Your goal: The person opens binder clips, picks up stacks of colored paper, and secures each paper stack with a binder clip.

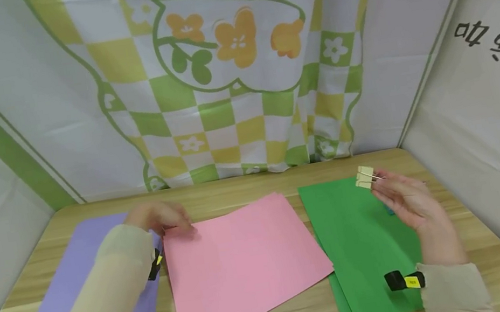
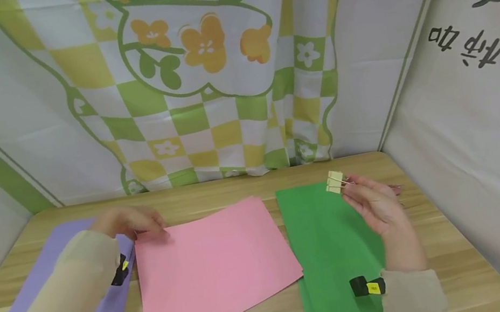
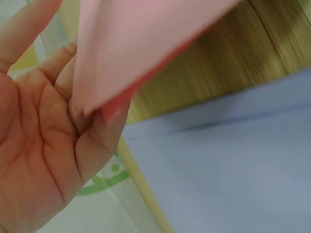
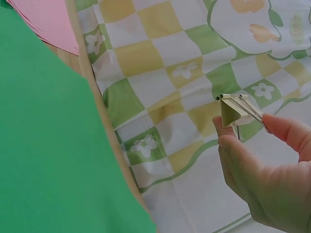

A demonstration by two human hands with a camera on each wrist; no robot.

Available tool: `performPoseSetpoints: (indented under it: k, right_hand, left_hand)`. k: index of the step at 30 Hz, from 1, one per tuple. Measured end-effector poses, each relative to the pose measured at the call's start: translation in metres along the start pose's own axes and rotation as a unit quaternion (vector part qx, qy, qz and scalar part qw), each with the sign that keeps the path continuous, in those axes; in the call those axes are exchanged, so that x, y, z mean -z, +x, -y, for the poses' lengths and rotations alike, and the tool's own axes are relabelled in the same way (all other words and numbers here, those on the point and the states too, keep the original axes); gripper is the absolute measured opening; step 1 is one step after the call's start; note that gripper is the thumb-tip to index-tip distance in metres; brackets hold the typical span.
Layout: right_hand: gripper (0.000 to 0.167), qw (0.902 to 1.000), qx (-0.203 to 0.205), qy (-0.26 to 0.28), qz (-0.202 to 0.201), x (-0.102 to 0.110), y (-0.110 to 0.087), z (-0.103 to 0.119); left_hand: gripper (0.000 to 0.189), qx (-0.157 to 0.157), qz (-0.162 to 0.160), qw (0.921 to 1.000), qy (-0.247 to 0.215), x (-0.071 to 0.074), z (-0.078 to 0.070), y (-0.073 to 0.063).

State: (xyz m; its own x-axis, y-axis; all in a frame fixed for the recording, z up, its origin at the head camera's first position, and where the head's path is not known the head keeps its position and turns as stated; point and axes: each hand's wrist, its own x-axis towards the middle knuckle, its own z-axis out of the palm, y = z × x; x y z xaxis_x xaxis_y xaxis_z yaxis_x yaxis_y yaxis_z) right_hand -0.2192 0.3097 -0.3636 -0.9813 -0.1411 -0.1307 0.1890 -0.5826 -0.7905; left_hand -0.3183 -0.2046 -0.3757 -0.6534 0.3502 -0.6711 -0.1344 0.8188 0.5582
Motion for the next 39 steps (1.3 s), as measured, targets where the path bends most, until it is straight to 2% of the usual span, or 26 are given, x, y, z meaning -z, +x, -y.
performPoseSetpoints:
  k: [5, 9, 12, 16, 20, 22, 24, 29, 30, 34, 37, 39]
  right_hand:
    - [0.026, 1.0000, -0.001, -0.004, 0.004, -0.001, 0.000, -0.002]
    - [0.027, 1.0000, 0.001, -0.008, 0.004, -0.001, 0.001, -0.002]
    - [0.027, 0.9999, 0.000, -0.010, 0.004, -0.001, 0.001, -0.004]
    - [0.026, 0.9999, -0.001, -0.013, 0.007, 0.000, 0.001, -0.004]
    - [0.026, 0.9998, -0.010, -0.011, 0.013, 0.001, 0.002, -0.004]
    - [0.025, 0.9997, -0.016, -0.006, 0.019, 0.002, 0.001, -0.003]
    - [0.024, 0.9995, -0.020, 0.002, 0.025, 0.003, 0.001, -0.003]
    - [0.023, 0.9992, -0.014, 0.011, 0.035, 0.002, 0.001, -0.003]
    - [0.023, 0.9993, -0.012, 0.009, 0.035, 0.002, 0.001, -0.003]
    - [0.022, 0.9994, -0.010, -0.002, 0.032, 0.001, 0.001, -0.003]
    - [0.021, 0.9995, -0.010, -0.011, 0.028, 0.000, 0.001, -0.005]
    - [0.020, 0.9994, -0.010, -0.017, 0.027, 0.000, 0.001, -0.005]
  left_hand:
    - [0.017, -0.039, 0.010, 0.9990, 0.022, 0.000, -0.007, 0.009]
    - [0.027, -0.086, 0.018, 0.9930, 0.079, -0.001, -0.011, 0.017]
    - [0.022, -0.114, 0.027, 0.9875, 0.106, -0.002, -0.011, 0.018]
    - [0.011, -0.120, 0.022, 0.9874, 0.101, -0.003, -0.010, 0.016]
    - [0.018, -0.133, 0.006, 0.9874, 0.086, -0.001, -0.007, 0.012]
    - [0.015, -0.140, -0.002, 0.9869, 0.081, 0.000, -0.006, 0.008]
    - [0.007, -0.129, 0.010, 0.9891, 0.070, 0.000, -0.004, 0.004]
    - [0.025, -0.055, 0.075, 0.9947, 0.043, -0.001, -0.005, -0.002]
    - [0.026, -0.041, 0.079, 0.9951, 0.041, -0.002, -0.005, -0.003]
    - [0.039, -0.008, 0.059, 0.9970, 0.048, -0.008, -0.007, -0.004]
    - [0.038, -0.003, 0.049, 0.9977, 0.045, -0.012, -0.010, -0.002]
    - [0.030, -0.016, 0.054, 0.9976, 0.041, -0.015, -0.011, 0.001]
